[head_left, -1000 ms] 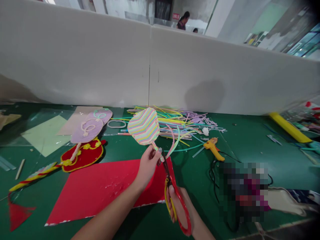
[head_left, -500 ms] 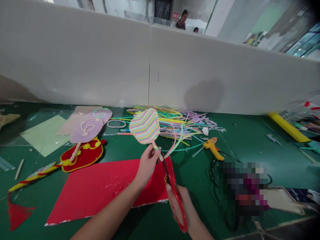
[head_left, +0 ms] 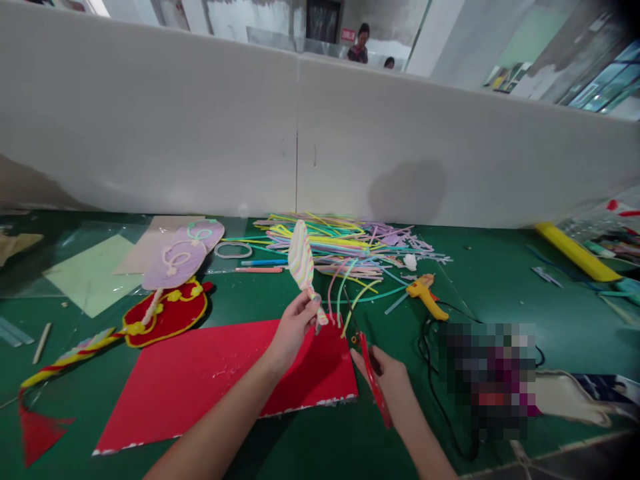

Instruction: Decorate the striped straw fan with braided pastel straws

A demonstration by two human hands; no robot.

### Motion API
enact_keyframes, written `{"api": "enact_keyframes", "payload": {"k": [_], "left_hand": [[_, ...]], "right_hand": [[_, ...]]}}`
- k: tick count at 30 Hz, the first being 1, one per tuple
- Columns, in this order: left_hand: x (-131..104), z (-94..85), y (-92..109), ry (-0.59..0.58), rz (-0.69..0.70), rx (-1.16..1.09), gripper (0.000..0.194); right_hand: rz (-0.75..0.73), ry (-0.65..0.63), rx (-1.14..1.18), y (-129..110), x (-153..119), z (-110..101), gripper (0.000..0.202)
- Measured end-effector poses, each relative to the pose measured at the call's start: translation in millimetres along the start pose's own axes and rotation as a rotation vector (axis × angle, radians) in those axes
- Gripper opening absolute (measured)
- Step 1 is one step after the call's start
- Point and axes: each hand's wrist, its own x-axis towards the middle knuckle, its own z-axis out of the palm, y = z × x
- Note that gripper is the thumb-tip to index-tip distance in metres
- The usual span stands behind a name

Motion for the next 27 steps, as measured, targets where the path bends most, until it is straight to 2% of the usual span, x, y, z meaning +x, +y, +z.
{"api": "enact_keyframes", "payload": {"k": [3, 6, 8, 10, 13, 14, 15, 17, 19, 22, 27], "left_hand": [[-3.1, 2.4, 2.1, -0.052, -0.071, -0.091, 0.026], [-7.4, 4.6, 5.5, -0.122, -0.103, -0.108, 0.025], [-10.9, 4.1, 7.7, -0.170, -0.129, -0.096, 0.024], [-15.2, 2.1, 9.3, -0.225, -0.157, -0.078, 0.024], [-23.9, -1.5, 8.5, -0.325, -0.205, -0.053, 0.025], [-27.4, -2.1, 7.1, -0.370, -0.226, -0.042, 0.025], [-31.1, -2.2, 5.1, -0.416, -0.249, -0.030, 0.026], [-38.3, -1.8, -0.2, -0.488, -0.281, 0.000, 0.027], [-44.5, -1.8, -6.2, -0.500, -0.267, 0.030, 0.027], [-50.1, -6.6, -13.3, -0.439, -0.176, 0.098, 0.031], [-53.5, -17.8, -18.5, -0.395, -0.135, 0.213, 0.030]], "right_hand": [[-0.015, 0.094, -0.367, 22.7, 8.2, -13.8, 0.028], [-0.048, 0.197, -0.518, 48.8, 11.3, -22.4, 0.022], [-0.130, 0.258, -0.534, 61.9, 11.9, -27.3, 0.025], [-0.201, 0.324, -0.505, 64.3, 11.7, -33.1, 0.031], [-0.215, 0.357, -0.307, 41.4, 9.1, -39.0, 0.036], [-0.204, 0.322, -0.175, 28.2, 7.5, -38.2, 0.035], [-0.208, 0.213, -0.009, 13.7, 5.7, -35.5, 0.035], [-0.174, -0.107, 0.326, -14.6, 2.0, -24.5, 0.037], [-0.098, -0.267, 0.639, -36.3, -0.9, -9.5, 0.036], [0.010, -0.305, 0.933, -51.6, -1.6, 10.0, 0.033], [0.116, -0.310, 1.058, -50.8, 5.6, 25.9, 0.028]]}}
